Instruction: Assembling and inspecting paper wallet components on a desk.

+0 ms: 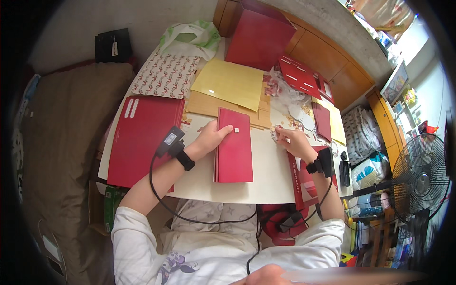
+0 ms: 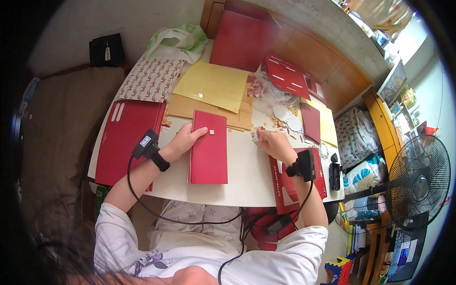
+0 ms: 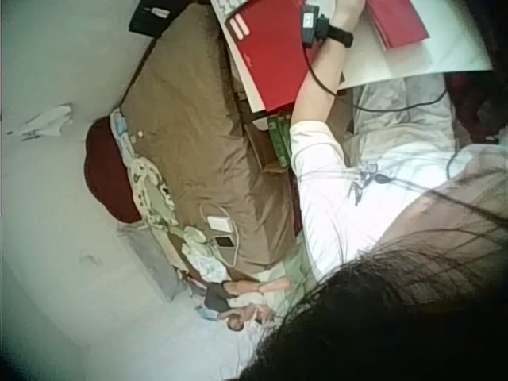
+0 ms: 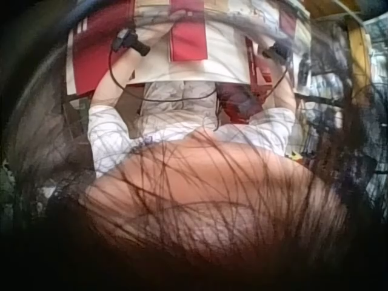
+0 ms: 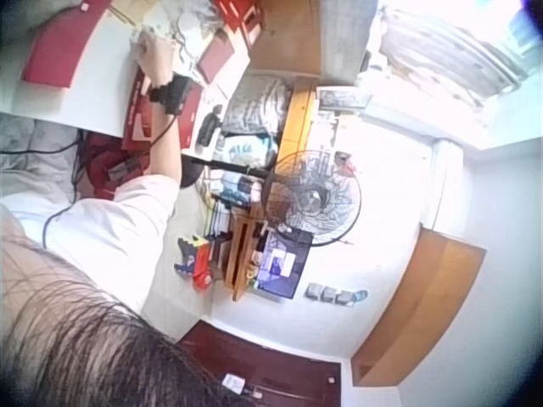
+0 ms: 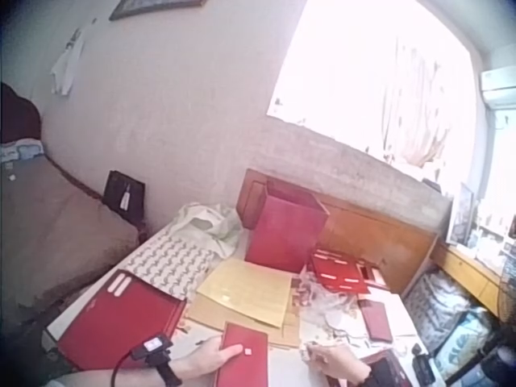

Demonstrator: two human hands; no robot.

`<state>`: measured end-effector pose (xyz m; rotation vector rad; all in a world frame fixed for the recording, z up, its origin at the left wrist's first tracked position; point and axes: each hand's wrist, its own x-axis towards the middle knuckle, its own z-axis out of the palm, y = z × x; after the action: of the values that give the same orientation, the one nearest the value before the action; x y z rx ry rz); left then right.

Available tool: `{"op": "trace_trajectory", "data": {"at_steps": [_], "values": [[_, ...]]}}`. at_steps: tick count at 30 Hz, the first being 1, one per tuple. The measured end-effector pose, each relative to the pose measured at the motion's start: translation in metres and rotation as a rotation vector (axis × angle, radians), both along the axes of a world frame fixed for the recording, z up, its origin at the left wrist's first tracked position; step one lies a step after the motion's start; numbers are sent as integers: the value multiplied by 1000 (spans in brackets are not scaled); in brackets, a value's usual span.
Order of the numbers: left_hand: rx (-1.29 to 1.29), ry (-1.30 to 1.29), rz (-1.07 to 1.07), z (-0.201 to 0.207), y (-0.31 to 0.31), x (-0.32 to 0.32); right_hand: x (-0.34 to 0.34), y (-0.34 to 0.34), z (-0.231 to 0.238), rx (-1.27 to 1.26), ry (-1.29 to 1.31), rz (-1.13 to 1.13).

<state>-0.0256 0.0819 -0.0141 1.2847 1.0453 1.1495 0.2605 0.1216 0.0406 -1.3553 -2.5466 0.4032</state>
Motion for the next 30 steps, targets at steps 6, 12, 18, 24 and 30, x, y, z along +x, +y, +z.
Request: {"op": "trace_trajectory", "data": {"at_steps": [6, 12, 18, 24, 30], "values": [[6, -60, -18, 0, 1, 4, 16, 14, -1, -10, 121, 119], [-2, -24, -9, -5, 3, 1, 16, 18, 3, -156, 65, 37], [-7, -28, 9, -6, 4, 3, 16, 17, 5, -165, 83, 45], [9, 25, -7, -5, 4, 1, 15, 17, 1, -97, 195, 87], [33, 32, 0, -5, 3, 2, 17, 26, -22, 285, -13, -82]]}}
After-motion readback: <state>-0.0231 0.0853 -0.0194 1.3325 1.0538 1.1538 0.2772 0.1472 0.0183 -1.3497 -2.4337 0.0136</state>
